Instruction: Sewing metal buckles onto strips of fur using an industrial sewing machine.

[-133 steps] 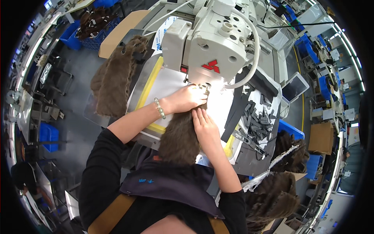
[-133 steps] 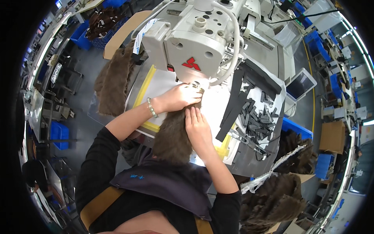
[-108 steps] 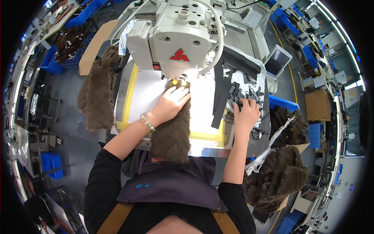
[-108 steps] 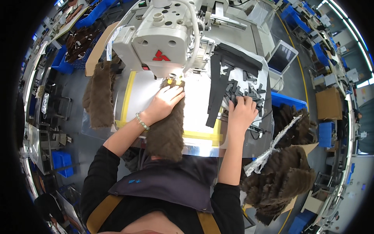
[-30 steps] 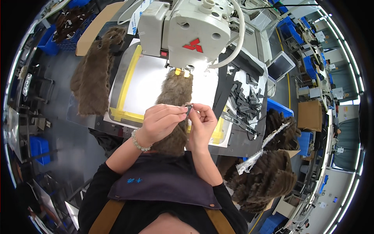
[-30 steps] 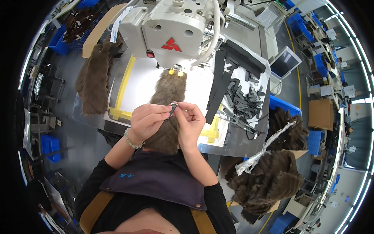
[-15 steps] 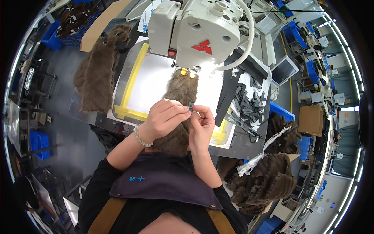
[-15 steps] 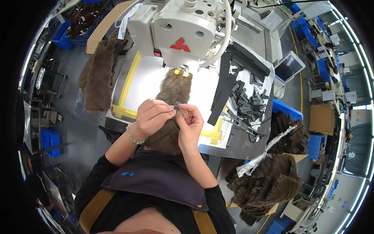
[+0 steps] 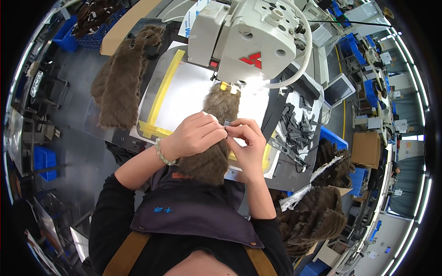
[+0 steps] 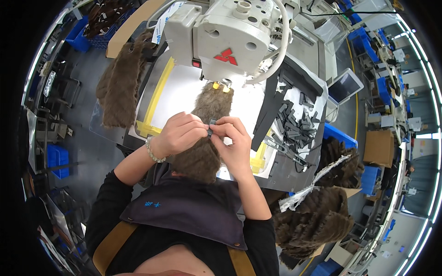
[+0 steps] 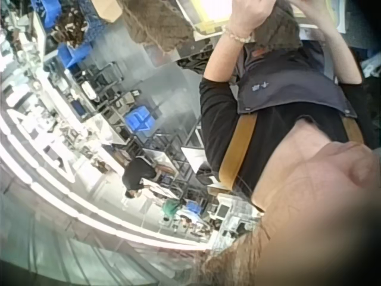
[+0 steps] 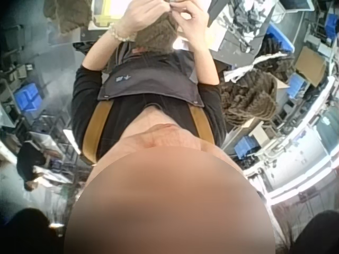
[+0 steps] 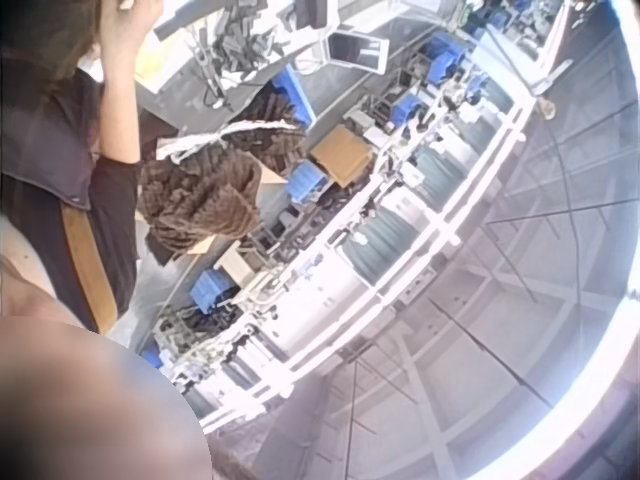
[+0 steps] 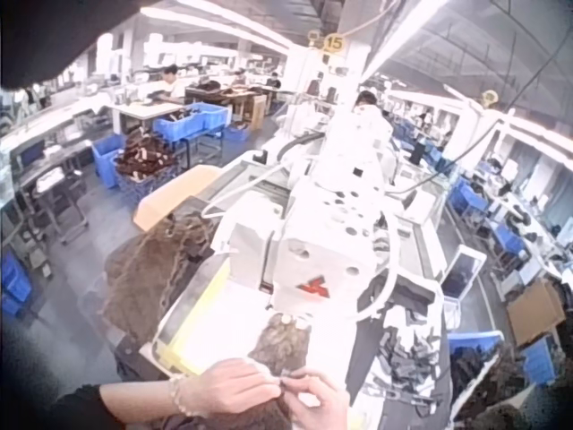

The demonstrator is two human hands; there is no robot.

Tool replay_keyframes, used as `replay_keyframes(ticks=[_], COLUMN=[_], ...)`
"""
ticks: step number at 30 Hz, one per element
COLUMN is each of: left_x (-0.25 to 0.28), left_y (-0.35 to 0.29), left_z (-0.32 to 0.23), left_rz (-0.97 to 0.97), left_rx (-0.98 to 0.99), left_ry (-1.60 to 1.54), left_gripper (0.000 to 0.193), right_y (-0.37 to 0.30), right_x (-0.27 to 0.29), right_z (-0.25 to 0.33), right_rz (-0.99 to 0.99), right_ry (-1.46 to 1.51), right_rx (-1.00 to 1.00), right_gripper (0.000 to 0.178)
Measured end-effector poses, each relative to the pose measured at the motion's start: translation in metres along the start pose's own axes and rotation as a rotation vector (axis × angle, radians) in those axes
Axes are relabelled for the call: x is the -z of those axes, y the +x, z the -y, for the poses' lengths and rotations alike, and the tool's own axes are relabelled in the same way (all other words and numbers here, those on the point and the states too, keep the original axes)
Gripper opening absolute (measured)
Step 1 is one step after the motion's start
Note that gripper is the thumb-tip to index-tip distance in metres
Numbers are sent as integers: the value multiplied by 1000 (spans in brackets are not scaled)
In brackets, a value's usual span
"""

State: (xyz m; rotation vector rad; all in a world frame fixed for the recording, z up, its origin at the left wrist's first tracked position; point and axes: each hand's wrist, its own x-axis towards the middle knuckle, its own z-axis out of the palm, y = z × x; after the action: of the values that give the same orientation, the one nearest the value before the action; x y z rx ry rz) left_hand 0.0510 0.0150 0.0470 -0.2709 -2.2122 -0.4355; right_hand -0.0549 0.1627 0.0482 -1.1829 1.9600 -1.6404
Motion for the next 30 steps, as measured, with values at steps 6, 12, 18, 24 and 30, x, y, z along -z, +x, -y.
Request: replay_keyframes(ticks=[6,12,18,24,30], left_x=[2,-15,-19,-39,-46], left_y=[0,-6,-7,-8,-13], left_z=[10,39,62,75,80], left_rz=[44,26,192,381,375], left_rx=[-71,5,-9,42,163], left_ry=[13,13,99,223,206], left_gripper=[13,13,15,14,28], right_y=[12,30,46,66,74], right_x=[3,-3,-2,-14,-19], right_z=[-5,-30,-47,-92,-99], right_rz=[124,128,-162,-183,-175], right_ry=[-129,97,-373,-427,-297], right_rx=[117,-46,217,184,140], right_gripper=[19,12,21,20,15])
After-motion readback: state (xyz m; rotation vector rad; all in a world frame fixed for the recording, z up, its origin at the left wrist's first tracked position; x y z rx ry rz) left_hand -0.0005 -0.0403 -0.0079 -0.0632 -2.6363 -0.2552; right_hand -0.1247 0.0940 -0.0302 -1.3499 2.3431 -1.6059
